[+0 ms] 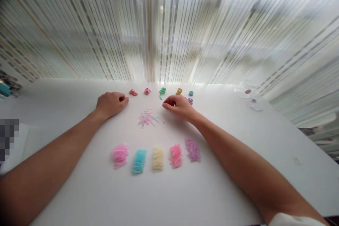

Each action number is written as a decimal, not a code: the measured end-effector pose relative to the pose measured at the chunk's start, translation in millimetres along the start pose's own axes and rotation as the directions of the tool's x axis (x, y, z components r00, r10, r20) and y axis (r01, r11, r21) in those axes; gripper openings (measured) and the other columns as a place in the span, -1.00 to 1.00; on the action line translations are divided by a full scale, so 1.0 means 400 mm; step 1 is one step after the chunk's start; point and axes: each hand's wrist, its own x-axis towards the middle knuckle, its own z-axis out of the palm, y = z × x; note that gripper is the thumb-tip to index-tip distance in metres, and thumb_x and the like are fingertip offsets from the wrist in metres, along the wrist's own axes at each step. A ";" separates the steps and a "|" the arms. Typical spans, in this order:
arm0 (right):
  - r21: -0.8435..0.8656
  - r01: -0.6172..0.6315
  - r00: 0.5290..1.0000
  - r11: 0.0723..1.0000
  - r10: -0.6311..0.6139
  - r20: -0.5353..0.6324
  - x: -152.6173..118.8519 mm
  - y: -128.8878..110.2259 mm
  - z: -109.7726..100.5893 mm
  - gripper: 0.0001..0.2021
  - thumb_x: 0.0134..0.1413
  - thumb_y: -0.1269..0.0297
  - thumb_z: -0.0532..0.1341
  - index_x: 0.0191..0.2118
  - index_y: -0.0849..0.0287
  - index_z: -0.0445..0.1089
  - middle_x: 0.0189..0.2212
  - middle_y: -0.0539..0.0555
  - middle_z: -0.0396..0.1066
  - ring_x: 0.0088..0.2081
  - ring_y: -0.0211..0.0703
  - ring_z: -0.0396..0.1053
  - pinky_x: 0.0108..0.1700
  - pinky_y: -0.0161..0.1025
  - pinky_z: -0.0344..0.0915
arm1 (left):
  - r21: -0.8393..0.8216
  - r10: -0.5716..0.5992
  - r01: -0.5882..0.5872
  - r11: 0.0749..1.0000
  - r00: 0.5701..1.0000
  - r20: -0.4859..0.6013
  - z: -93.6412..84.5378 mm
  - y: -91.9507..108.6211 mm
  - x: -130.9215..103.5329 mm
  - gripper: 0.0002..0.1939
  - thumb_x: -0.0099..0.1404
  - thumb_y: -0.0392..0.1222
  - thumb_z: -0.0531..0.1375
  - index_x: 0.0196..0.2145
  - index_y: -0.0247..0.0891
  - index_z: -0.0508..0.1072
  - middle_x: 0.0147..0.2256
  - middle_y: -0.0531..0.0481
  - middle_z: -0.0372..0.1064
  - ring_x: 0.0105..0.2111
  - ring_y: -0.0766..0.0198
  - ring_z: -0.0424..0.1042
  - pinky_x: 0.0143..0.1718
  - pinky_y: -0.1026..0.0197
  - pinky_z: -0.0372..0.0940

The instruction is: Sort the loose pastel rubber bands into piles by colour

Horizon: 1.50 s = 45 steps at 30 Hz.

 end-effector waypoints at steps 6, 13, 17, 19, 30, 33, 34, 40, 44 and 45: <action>0.061 0.102 0.995 0.993 -0.102 0.009 -0.022 0.045 0.031 -0.74 0.14 0.12 0.33 -0.25 0.24 0.61 -0.49 0.03 0.45 -0.47 -0.26 0.24 -0.39 -0.24 0.18 | 0.013 -0.024 0.025 1.000 0.999 -0.023 0.002 0.005 0.000 -0.59 0.37 0.10 0.05 -0.33 -0.17 0.60 -0.25 -0.21 0.62 -0.16 -0.15 0.56 -0.17 -0.02 0.35; 0.054 0.190 0.973 0.980 -0.196 0.124 -0.024 0.027 0.023 -0.78 0.11 0.18 0.37 -0.22 0.21 0.68 -0.36 0.08 0.48 -0.45 -0.27 0.27 -0.38 -0.24 0.19 | 0.038 -0.026 0.028 0.999 0.999 -0.039 -0.003 0.009 -0.007 -0.62 0.36 0.07 0.06 -0.41 -0.18 0.52 -0.30 -0.19 0.61 -0.22 -0.10 0.55 -0.24 0.01 0.28; 0.042 0.213 0.962 0.976 -0.217 0.164 -0.027 0.017 0.025 -0.81 0.12 0.21 0.39 -0.22 0.18 0.70 -0.33 0.08 0.50 -0.43 -0.27 0.27 -0.36 -0.24 0.20 | 0.043 -0.009 0.011 0.999 0.999 -0.047 0.000 0.005 -0.006 -0.62 0.37 0.06 0.05 -0.42 -0.17 0.52 -0.31 -0.17 0.60 -0.23 -0.09 0.55 -0.26 0.02 0.26; 0.034 0.216 0.961 0.976 -0.219 0.167 -0.029 0.013 0.027 -0.82 0.14 0.20 0.39 -0.22 0.17 0.70 -0.32 0.09 0.51 -0.42 -0.27 0.29 -0.34 -0.24 0.21 | 0.042 -0.006 0.008 0.999 0.999 -0.049 0.002 0.003 -0.005 -0.63 0.37 0.06 0.05 -0.42 -0.17 0.51 -0.31 -0.17 0.60 -0.23 -0.08 0.54 -0.27 0.04 0.24; 0.031 0.237 0.955 0.971 -0.239 0.179 -0.035 0.011 0.040 -0.85 0.22 0.24 0.34 -0.31 0.18 0.61 -0.34 0.10 0.50 -0.34 -0.18 0.37 -0.28 -0.20 0.28 | 0.024 -0.010 0.011 1.000 0.999 -0.049 0.006 0.002 -0.004 -0.62 0.37 0.08 0.04 -0.43 -0.16 0.50 -0.30 -0.17 0.60 -0.22 -0.11 0.55 -0.26 0.02 0.26; 0.070 0.219 0.954 0.973 -0.228 0.193 -0.033 0.020 0.038 -0.83 0.24 0.21 0.32 -0.31 0.18 0.58 -0.35 0.11 0.48 -0.34 -0.16 0.36 -0.29 -0.20 0.27 | 0.024 -0.008 0.010 1.000 0.999 -0.050 0.008 0.002 -0.004 -0.62 0.36 0.08 0.04 -0.43 -0.16 0.49 -0.30 -0.16 0.60 -0.22 -0.11 0.55 -0.26 0.02 0.25; 0.086 0.203 0.956 0.975 -0.217 0.198 -0.033 0.023 0.037 -0.82 0.24 0.19 0.32 -0.30 0.18 0.57 -0.35 0.10 0.47 -0.35 -0.17 0.34 -0.30 -0.20 0.26 | 0.025 -0.008 0.009 1.000 0.999 -0.052 0.007 0.002 -0.004 -0.63 0.36 0.08 0.04 -0.44 -0.16 0.49 -0.30 -0.16 0.60 -0.22 -0.10 0.55 -0.26 0.02 0.25; 0.147 0.138 0.967 0.979 -0.165 0.196 -0.032 0.031 0.034 -0.76 0.25 0.09 0.31 -0.28 0.19 0.52 -0.37 0.05 0.41 -0.40 -0.22 0.24 -0.36 -0.21 0.18 | 0.021 -0.007 0.008 1.000 0.999 -0.046 0.005 0.001 -0.006 -0.63 0.36 0.07 0.05 -0.45 -0.17 0.46 -0.32 -0.15 0.59 -0.23 -0.08 0.54 -0.26 0.03 0.25; 0.175 0.115 0.963 0.978 -0.153 0.221 -0.029 0.032 0.028 -0.70 0.25 0.02 0.31 -0.27 0.20 0.51 -0.41 0.02 0.36 -0.42 -0.23 0.19 -0.39 -0.22 0.13 | 0.026 -0.011 0.012 1.000 0.999 -0.052 0.005 0.001 -0.006 -0.62 0.36 0.09 0.04 -0.44 -0.16 0.48 -0.31 -0.17 0.59 -0.22 -0.10 0.54 -0.25 0.01 0.26; 0.181 0.111 0.961 0.977 -0.153 0.232 -0.028 0.031 0.024 -0.68 0.26 0.00 0.30 -0.28 0.20 0.50 -0.42 0.01 0.34 -0.43 -0.24 0.18 -0.40 -0.22 0.12 | 0.026 -0.010 0.011 1.000 0.999 -0.050 0.006 0.000 -0.005 -0.62 0.36 0.09 0.04 -0.44 -0.16 0.48 -0.31 -0.17 0.59 -0.22 -0.10 0.54 -0.25 0.01 0.27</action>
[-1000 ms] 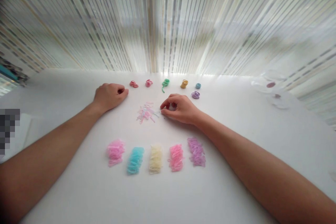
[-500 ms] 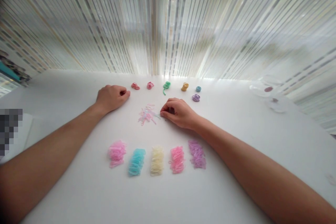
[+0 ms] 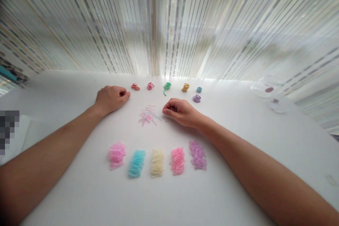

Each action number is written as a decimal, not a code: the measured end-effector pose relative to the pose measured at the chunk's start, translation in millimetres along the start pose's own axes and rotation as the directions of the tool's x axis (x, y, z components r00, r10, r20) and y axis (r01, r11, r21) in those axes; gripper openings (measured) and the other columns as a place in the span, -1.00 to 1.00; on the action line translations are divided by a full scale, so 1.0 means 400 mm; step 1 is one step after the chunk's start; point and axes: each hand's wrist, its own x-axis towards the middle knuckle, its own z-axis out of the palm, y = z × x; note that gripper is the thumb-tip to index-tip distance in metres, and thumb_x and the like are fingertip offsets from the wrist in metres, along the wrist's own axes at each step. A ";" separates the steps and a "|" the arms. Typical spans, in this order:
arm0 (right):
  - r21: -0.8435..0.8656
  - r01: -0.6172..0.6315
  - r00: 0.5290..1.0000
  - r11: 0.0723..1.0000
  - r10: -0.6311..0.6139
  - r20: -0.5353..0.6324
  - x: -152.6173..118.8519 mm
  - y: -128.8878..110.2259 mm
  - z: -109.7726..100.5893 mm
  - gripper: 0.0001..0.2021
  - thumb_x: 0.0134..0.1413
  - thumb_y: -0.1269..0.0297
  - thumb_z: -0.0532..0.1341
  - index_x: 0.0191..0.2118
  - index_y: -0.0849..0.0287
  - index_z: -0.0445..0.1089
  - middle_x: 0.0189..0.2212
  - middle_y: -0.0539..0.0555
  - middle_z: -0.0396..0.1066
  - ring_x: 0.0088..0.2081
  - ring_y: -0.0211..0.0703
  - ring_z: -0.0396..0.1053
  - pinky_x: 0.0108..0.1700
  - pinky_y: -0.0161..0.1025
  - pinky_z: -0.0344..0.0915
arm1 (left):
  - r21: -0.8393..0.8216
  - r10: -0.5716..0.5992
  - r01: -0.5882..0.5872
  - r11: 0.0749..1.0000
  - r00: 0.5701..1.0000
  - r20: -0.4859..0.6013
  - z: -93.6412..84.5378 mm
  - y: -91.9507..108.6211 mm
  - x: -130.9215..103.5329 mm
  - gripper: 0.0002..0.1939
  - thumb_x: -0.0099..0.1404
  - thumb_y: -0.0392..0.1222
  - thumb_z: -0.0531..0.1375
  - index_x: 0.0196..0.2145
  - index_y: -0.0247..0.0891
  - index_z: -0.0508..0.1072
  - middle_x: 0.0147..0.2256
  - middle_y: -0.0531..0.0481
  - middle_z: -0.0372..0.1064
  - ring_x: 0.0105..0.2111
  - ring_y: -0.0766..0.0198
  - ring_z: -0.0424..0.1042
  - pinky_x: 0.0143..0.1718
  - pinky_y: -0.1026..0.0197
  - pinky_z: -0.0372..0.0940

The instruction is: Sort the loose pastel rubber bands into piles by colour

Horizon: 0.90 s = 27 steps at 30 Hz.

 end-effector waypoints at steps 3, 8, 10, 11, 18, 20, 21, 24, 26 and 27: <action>0.008 -0.004 0.998 1.000 0.004 0.069 0.000 -0.007 -0.016 -0.66 0.28 -0.02 0.30 -0.30 0.20 0.48 -0.44 0.00 0.32 -0.43 -0.24 0.18 -0.40 -0.23 0.12 | -0.002 0.001 -0.001 1.000 1.000 0.005 0.000 -0.001 0.000 -0.62 0.36 0.08 0.05 -0.45 -0.17 0.48 -0.31 -0.17 0.60 -0.22 -0.09 0.54 -0.25 0.02 0.28; 0.001 -0.009 0.991 1.000 0.009 0.136 0.000 -0.009 -0.030 -0.64 0.29 -0.05 0.29 -0.30 0.19 0.49 -0.42 0.01 0.35 -0.42 -0.24 0.20 -0.40 -0.24 0.17 | -0.015 -0.003 0.003 1.000 1.000 0.004 -0.004 0.002 -0.002 -0.62 0.37 0.08 0.06 -0.43 -0.16 0.53 -0.31 -0.17 0.60 -0.22 -0.08 0.55 -0.22 0.02 0.30; -0.038 -0.018 0.999 0.999 0.019 0.043 0.001 -0.003 -0.024 -0.65 0.28 -0.04 0.30 -0.30 0.19 0.49 -0.46 0.00 0.35 -0.44 -0.24 0.19 -0.40 -0.25 0.17 | -0.020 -0.006 0.006 1.000 1.000 0.004 -0.005 0.004 -0.002 -0.62 0.37 0.07 0.06 -0.41 -0.16 0.55 -0.30 -0.18 0.61 -0.22 -0.09 0.55 -0.21 0.01 0.31; -0.066 -0.018 1.000 0.998 0.017 -0.016 0.002 0.001 -0.019 -0.67 0.27 -0.02 0.30 -0.29 0.19 0.49 -0.45 0.01 0.37 -0.44 -0.23 0.21 -0.40 -0.24 0.19 | -0.021 -0.010 0.010 1.000 1.000 0.002 -0.006 0.005 -0.002 -0.62 0.37 0.08 0.07 -0.41 -0.16 0.55 -0.29 -0.18 0.61 -0.21 -0.09 0.55 -0.20 0.01 0.32; -0.252 0.012 0.985 0.968 -0.055 -0.166 0.002 0.007 0.007 -0.83 0.19 0.19 0.32 -0.32 0.18 0.58 -0.36 0.10 0.47 -0.43 -0.20 0.32 -0.34 -0.19 0.26 | -0.020 -0.004 0.004 1.000 1.000 0.006 -0.005 0.005 -0.002 -0.62 0.38 0.07 0.07 -0.40 -0.16 0.55 -0.29 -0.18 0.61 -0.20 -0.09 0.55 -0.19 0.01 0.31; -0.278 0.014 0.983 0.961 -0.064 -0.173 -0.001 0.005 0.007 -0.85 0.16 0.23 0.32 -0.33 0.18 0.59 -0.36 0.10 0.47 -0.43 -0.20 0.35 -0.33 -0.19 0.27 | -0.023 -0.008 0.008 1.000 1.000 0.007 -0.005 0.005 -0.003 -0.62 0.38 0.08 0.07 -0.40 -0.16 0.55 -0.29 -0.18 0.60 -0.20 -0.10 0.55 -0.19 0.00 0.31; -0.283 0.014 0.982 0.959 -0.067 -0.179 -0.003 0.005 0.007 -0.86 0.15 0.25 0.32 -0.32 0.18 0.59 -0.36 0.09 0.47 -0.43 -0.20 0.35 -0.33 -0.19 0.27 | -0.024 -0.010 0.010 1.000 1.000 0.008 -0.005 0.005 -0.003 -0.62 0.37 0.08 0.07 -0.40 -0.16 0.55 -0.30 -0.18 0.60 -0.21 -0.10 0.55 -0.19 0.00 0.31; -0.280 0.010 0.975 0.960 -0.071 -0.211 -0.004 0.007 0.005 -0.88 0.10 0.28 0.32 -0.31 0.20 0.60 -0.37 0.08 0.46 -0.44 -0.22 0.33 -0.34 -0.19 0.27 | -0.021 -0.008 0.009 1.000 1.000 0.008 -0.005 0.006 -0.002 -0.62 0.37 0.08 0.07 -0.42 -0.17 0.52 -0.31 -0.19 0.60 -0.21 -0.11 0.55 -0.21 0.00 0.30; -0.269 0.002 0.971 0.963 -0.066 -0.231 -0.004 0.010 0.003 -0.87 0.06 0.29 0.32 -0.31 0.20 0.60 -0.38 0.08 0.45 -0.44 -0.22 0.32 -0.35 -0.19 0.26 | -0.020 -0.007 0.007 1.000 1.000 0.005 -0.005 0.005 -0.002 -0.62 0.37 0.08 0.06 -0.42 -0.16 0.52 -0.31 -0.19 0.60 -0.22 -0.11 0.55 -0.22 0.00 0.30; -0.262 -0.003 0.971 0.965 -0.060 -0.231 -0.003 0.011 0.003 -0.87 0.05 0.29 0.33 -0.31 0.20 0.60 -0.38 0.07 0.45 -0.44 -0.22 0.32 -0.35 -0.20 0.26 | -0.020 -0.007 0.007 1.000 1.000 0.005 -0.004 0.004 -0.002 -0.62 0.37 0.08 0.07 -0.42 -0.16 0.51 -0.31 -0.18 0.60 -0.22 -0.10 0.54 -0.22 0.00 0.30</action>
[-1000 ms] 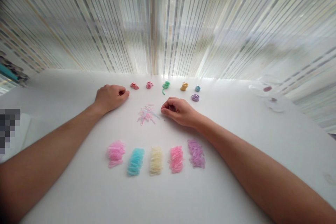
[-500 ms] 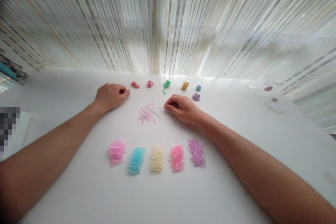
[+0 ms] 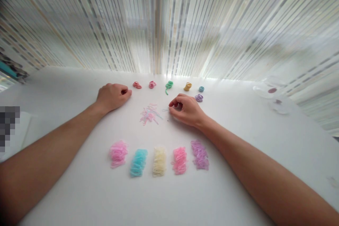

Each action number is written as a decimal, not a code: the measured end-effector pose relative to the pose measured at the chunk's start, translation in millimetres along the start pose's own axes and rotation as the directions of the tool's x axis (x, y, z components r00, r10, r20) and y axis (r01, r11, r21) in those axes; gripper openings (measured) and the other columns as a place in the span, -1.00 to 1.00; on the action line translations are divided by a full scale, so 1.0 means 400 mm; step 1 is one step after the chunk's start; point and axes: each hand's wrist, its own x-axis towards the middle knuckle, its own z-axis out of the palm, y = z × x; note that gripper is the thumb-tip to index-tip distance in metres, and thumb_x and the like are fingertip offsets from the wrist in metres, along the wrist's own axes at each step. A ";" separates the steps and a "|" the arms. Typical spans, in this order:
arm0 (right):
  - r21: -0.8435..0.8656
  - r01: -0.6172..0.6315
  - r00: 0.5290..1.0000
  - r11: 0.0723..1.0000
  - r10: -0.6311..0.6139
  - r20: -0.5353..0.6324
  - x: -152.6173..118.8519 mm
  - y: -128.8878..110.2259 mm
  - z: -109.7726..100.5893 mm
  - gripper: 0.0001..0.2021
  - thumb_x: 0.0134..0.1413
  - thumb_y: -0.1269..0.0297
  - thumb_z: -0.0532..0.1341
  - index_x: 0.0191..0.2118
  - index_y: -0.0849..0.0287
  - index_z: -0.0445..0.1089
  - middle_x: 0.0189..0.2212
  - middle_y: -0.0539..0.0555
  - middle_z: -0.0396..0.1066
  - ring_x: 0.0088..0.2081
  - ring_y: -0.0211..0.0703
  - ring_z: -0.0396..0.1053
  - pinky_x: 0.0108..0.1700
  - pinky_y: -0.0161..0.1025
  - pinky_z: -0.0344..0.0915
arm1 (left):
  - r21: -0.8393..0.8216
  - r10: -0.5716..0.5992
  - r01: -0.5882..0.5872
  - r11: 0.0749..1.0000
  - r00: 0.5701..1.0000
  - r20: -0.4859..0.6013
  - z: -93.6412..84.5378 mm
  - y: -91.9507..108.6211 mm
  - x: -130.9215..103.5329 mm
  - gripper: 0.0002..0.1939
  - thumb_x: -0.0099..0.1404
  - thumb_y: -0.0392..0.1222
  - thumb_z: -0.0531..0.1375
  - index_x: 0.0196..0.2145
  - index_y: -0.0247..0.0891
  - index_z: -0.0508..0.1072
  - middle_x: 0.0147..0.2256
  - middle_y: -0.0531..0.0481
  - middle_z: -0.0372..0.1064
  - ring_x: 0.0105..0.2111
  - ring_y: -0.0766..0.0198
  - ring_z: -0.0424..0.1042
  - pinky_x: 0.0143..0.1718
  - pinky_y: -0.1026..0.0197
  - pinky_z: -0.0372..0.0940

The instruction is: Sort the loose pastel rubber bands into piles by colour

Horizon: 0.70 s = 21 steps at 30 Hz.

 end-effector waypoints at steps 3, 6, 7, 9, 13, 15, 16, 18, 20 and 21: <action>0.018 -0.014 0.999 1.000 0.013 0.039 0.001 0.001 -0.001 -0.87 0.02 0.30 0.33 -0.31 0.19 0.61 -0.37 0.07 0.45 -0.42 -0.21 0.34 -0.35 -0.21 0.27 | -0.006 -0.002 0.002 1.000 1.000 0.002 0.001 -0.001 0.000 -0.62 0.37 0.08 0.07 -0.42 -0.16 0.52 -0.31 -0.18 0.60 -0.22 -0.09 0.54 -0.21 0.01 0.30; 0.026 -0.023 0.998 0.999 0.021 0.065 0.000 0.000 -0.001 -0.86 0.02 0.28 0.33 -0.31 0.19 0.61 -0.36 0.07 0.44 -0.42 -0.21 0.33 -0.36 -0.22 0.26 | -0.011 0.000 0.000 1.000 1.000 0.002 0.002 -0.002 0.001 -0.62 0.37 0.09 0.07 -0.42 -0.16 0.53 -0.30 -0.19 0.60 -0.21 -0.10 0.55 -0.20 0.00 0.31; 0.029 -0.025 0.997 0.999 0.023 0.070 0.000 -0.001 -0.001 -0.86 0.03 0.28 0.33 -0.31 0.19 0.61 -0.36 0.07 0.44 -0.42 -0.22 0.33 -0.36 -0.22 0.25 | -0.011 -0.001 0.001 1.000 1.000 0.000 0.003 -0.003 0.001 -0.62 0.37 0.08 0.07 -0.41 -0.16 0.54 -0.30 -0.19 0.60 -0.21 -0.11 0.55 -0.20 -0.01 0.31; 0.036 -0.027 0.996 0.999 0.024 0.082 0.001 -0.001 -0.001 -0.87 0.06 0.26 0.33 -0.31 0.19 0.60 -0.36 0.08 0.44 -0.43 -0.22 0.31 -0.37 -0.22 0.24 | -0.010 -0.002 0.002 1.000 1.000 -0.002 0.004 -0.003 0.002 -0.62 0.37 0.08 0.08 -0.41 -0.16 0.55 -0.30 -0.19 0.60 -0.20 -0.12 0.55 -0.19 -0.01 0.32; 0.039 -0.030 0.995 0.999 0.026 0.095 0.003 -0.003 0.000 -0.87 0.11 0.25 0.32 -0.32 0.18 0.58 -0.35 0.09 0.45 -0.42 -0.21 0.31 -0.37 -0.22 0.24 | -0.005 -0.002 0.002 1.000 1.000 -0.004 0.004 -0.003 0.002 -0.61 0.37 0.09 0.08 -0.42 -0.16 0.55 -0.31 -0.19 0.60 -0.21 -0.11 0.55 -0.19 0.00 0.32; 0.036 -0.025 0.995 0.999 0.021 0.095 0.004 -0.004 0.000 -0.87 0.12 0.24 0.31 -0.32 0.18 0.57 -0.36 0.09 0.44 -0.41 -0.20 0.31 -0.36 -0.21 0.24 | 0.000 -0.006 0.006 1.000 1.000 0.003 0.003 -0.003 0.002 -0.61 0.37 0.09 0.08 -0.42 -0.16 0.54 -0.30 -0.19 0.60 -0.21 -0.10 0.55 -0.19 0.00 0.32; 0.035 -0.022 0.995 0.999 0.018 0.094 0.005 -0.004 0.000 -0.87 0.13 0.24 0.31 -0.32 0.18 0.57 -0.36 0.09 0.44 -0.41 -0.19 0.32 -0.36 -0.21 0.25 | 0.001 -0.006 0.006 1.000 1.000 0.006 0.002 -0.002 0.002 -0.62 0.37 0.09 0.07 -0.42 -0.16 0.54 -0.30 -0.19 0.60 -0.21 -0.10 0.55 -0.19 0.00 0.32; 0.034 -0.018 0.995 0.999 0.015 0.098 0.005 -0.003 0.001 -0.86 0.14 0.24 0.31 -0.31 0.19 0.57 -0.35 0.10 0.44 -0.40 -0.19 0.32 -0.35 -0.20 0.25 | 0.000 -0.004 0.004 1.000 1.000 0.007 0.001 -0.002 0.002 -0.62 0.37 0.08 0.07 -0.42 -0.16 0.54 -0.30 -0.19 0.60 -0.21 -0.11 0.55 -0.20 0.00 0.31; 0.035 -0.017 0.995 0.999 0.014 0.099 0.004 0.000 0.001 -0.86 0.15 0.23 0.31 -0.31 0.19 0.57 -0.35 0.10 0.45 -0.40 -0.19 0.32 -0.35 -0.20 0.26 | 0.000 -0.002 0.002 1.000 1.000 -0.002 0.001 -0.002 0.002 -0.62 0.37 0.08 0.07 -0.41 -0.16 0.54 -0.30 -0.19 0.60 -0.22 -0.11 0.55 -0.20 0.00 0.31; 0.034 -0.016 0.995 0.999 0.013 0.099 0.004 0.002 0.000 -0.85 0.16 0.23 0.31 -0.30 0.18 0.57 -0.34 0.10 0.45 -0.40 -0.19 0.32 -0.35 -0.20 0.26 | -0.001 -0.002 0.002 1.000 1.000 -0.005 0.001 -0.002 0.002 -0.62 0.37 0.08 0.07 -0.41 -0.16 0.54 -0.31 -0.19 0.60 -0.22 -0.10 0.54 -0.20 0.00 0.31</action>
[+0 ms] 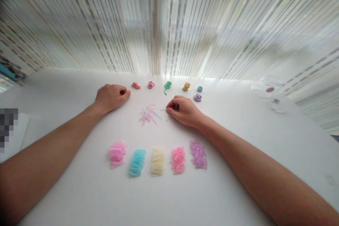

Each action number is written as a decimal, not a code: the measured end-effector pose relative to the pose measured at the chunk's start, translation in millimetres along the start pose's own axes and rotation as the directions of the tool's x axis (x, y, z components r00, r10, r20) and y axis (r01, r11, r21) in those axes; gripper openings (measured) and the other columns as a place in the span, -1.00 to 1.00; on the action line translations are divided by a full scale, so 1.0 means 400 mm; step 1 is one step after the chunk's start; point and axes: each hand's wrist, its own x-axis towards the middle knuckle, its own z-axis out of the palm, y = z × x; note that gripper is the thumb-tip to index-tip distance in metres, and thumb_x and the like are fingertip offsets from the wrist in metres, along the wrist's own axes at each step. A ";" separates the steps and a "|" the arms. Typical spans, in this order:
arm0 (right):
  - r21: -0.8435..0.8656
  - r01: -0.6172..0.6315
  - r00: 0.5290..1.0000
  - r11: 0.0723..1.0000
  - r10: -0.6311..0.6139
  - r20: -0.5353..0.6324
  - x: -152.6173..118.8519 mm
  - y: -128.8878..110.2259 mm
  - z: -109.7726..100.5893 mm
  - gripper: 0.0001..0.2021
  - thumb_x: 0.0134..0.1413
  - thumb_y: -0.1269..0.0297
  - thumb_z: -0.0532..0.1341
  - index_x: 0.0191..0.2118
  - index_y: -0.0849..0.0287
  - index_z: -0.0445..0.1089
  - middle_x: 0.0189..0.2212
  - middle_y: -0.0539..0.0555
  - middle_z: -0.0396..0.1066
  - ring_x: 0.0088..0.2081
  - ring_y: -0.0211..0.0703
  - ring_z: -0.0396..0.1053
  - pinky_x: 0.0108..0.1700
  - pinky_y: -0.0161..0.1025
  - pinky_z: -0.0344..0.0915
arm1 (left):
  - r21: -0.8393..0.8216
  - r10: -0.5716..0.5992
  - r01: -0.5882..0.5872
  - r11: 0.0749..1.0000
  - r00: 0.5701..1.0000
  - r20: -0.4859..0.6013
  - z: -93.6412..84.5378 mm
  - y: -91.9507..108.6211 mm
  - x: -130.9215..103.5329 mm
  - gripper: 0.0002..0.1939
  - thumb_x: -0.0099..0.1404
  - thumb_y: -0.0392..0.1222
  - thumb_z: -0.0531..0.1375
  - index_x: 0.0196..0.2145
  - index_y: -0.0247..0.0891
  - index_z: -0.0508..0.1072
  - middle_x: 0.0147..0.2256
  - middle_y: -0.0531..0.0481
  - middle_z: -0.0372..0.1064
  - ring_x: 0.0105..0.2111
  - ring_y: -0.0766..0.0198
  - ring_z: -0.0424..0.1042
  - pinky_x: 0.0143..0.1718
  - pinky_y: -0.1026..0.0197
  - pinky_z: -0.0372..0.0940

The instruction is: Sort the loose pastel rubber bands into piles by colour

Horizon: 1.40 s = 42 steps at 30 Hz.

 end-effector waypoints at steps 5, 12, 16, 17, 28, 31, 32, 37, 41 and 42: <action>-0.016 0.015 1.000 1.000 -0.015 0.003 -0.001 0.008 -0.001 -0.84 0.20 0.20 0.31 -0.28 0.18 0.58 -0.33 0.10 0.46 -0.39 -0.18 0.33 -0.34 -0.20 0.26 | -0.003 -0.002 0.002 1.000 1.000 0.000 0.003 -0.002 0.000 -0.62 0.37 0.08 0.08 -0.42 -0.15 0.55 -0.31 -0.16 0.61 -0.22 -0.07 0.55 -0.19 0.02 0.32; -0.014 0.021 1.000 1.000 -0.021 0.000 0.001 0.006 0.000 -0.83 0.21 0.20 0.31 -0.28 0.18 0.57 -0.33 0.10 0.46 -0.39 -0.17 0.33 -0.33 -0.18 0.26 | 0.001 0.004 -0.004 1.000 1.000 0.001 0.002 0.000 0.000 -0.62 0.37 0.08 0.07 -0.43 -0.16 0.52 -0.31 -0.18 0.60 -0.22 -0.10 0.54 -0.22 0.00 0.31; -0.013 0.019 1.000 1.000 -0.019 0.004 0.001 0.004 -0.001 -0.82 0.22 0.19 0.30 -0.29 0.18 0.57 -0.34 0.10 0.46 -0.39 -0.17 0.32 -0.33 -0.19 0.25 | 0.004 0.002 -0.002 1.000 1.000 0.008 0.000 0.001 -0.001 -0.61 0.37 0.09 0.06 -0.41 -0.16 0.54 -0.30 -0.19 0.60 -0.20 -0.12 0.55 -0.21 -0.01 0.31; -0.014 0.017 1.000 1.000 -0.017 0.005 0.000 0.004 -0.001 -0.82 0.22 0.19 0.30 -0.29 0.18 0.58 -0.34 0.10 0.46 -0.39 -0.17 0.32 -0.33 -0.19 0.25 | 0.002 0.002 -0.002 1.000 1.000 0.009 -0.001 0.001 -0.001 -0.61 0.37 0.09 0.06 -0.41 -0.16 0.54 -0.30 -0.19 0.60 -0.20 -0.13 0.55 -0.21 -0.02 0.31; -0.012 0.011 1.000 1.000 -0.011 0.005 0.001 0.007 -0.001 -0.82 0.24 0.18 0.30 -0.28 0.17 0.57 -0.33 0.10 0.46 -0.39 -0.17 0.31 -0.31 -0.18 0.25 | -0.001 0.002 -0.002 1.000 1.000 0.007 -0.001 0.002 -0.001 -0.61 0.37 0.08 0.06 -0.40 -0.16 0.55 -0.29 -0.20 0.61 -0.20 -0.11 0.55 -0.18 -0.01 0.33; -0.009 0.010 1.000 1.000 -0.010 0.004 0.001 0.004 -0.002 -0.81 0.24 0.17 0.29 -0.28 0.18 0.57 -0.33 0.10 0.46 -0.40 -0.18 0.30 -0.32 -0.19 0.24 | 0.007 0.002 -0.002 1.000 1.000 0.010 -0.002 0.002 -0.002 -0.61 0.38 0.09 0.06 -0.38 -0.16 0.56 -0.28 -0.19 0.61 -0.20 -0.10 0.55 -0.19 0.00 0.33; -0.008 0.009 1.000 1.000 -0.009 0.003 0.001 0.003 -0.002 -0.80 0.24 0.17 0.29 -0.27 0.18 0.58 -0.33 0.10 0.46 -0.40 -0.18 0.30 -0.32 -0.19 0.24 | 0.008 0.002 -0.002 1.000 1.000 0.012 -0.002 0.002 -0.002 -0.61 0.38 0.09 0.06 -0.38 -0.16 0.56 -0.28 -0.19 0.61 -0.21 -0.10 0.55 -0.19 0.00 0.33; 0.004 0.003 1.000 1.000 -0.003 0.001 -0.001 0.007 0.000 -0.78 0.23 0.14 0.29 -0.27 0.19 0.58 -0.33 0.10 0.46 -0.40 -0.19 0.29 -0.33 -0.19 0.23 | 0.011 0.007 -0.007 1.000 1.000 0.008 -0.001 0.002 -0.002 -0.62 0.37 0.07 0.07 -0.41 -0.17 0.53 -0.29 -0.19 0.60 -0.20 -0.11 0.55 -0.20 -0.01 0.32; 0.027 -0.004 1.000 1.000 0.004 -0.019 0.001 -0.008 -0.006 -0.77 0.23 0.13 0.29 -0.27 0.20 0.58 -0.36 0.08 0.45 -0.42 -0.21 0.27 -0.35 -0.19 0.21 | 0.005 0.008 -0.008 1.000 1.000 0.000 0.001 0.004 -0.001 -0.63 0.37 0.07 0.07 -0.40 -0.17 0.54 -0.29 -0.19 0.60 -0.19 -0.11 0.54 -0.19 0.00 0.32; 0.028 0.006 1.000 1.000 -0.005 -0.025 0.000 -0.022 -0.010 -0.78 0.23 0.14 0.29 -0.28 0.20 0.58 -0.37 0.07 0.45 -0.42 -0.21 0.27 -0.34 -0.20 0.21 | 0.002 0.008 -0.008 1.000 1.000 0.002 0.001 0.004 -0.001 -0.63 0.37 0.06 0.07 -0.39 -0.18 0.54 -0.29 -0.19 0.59 -0.19 -0.11 0.54 -0.19 0.00 0.32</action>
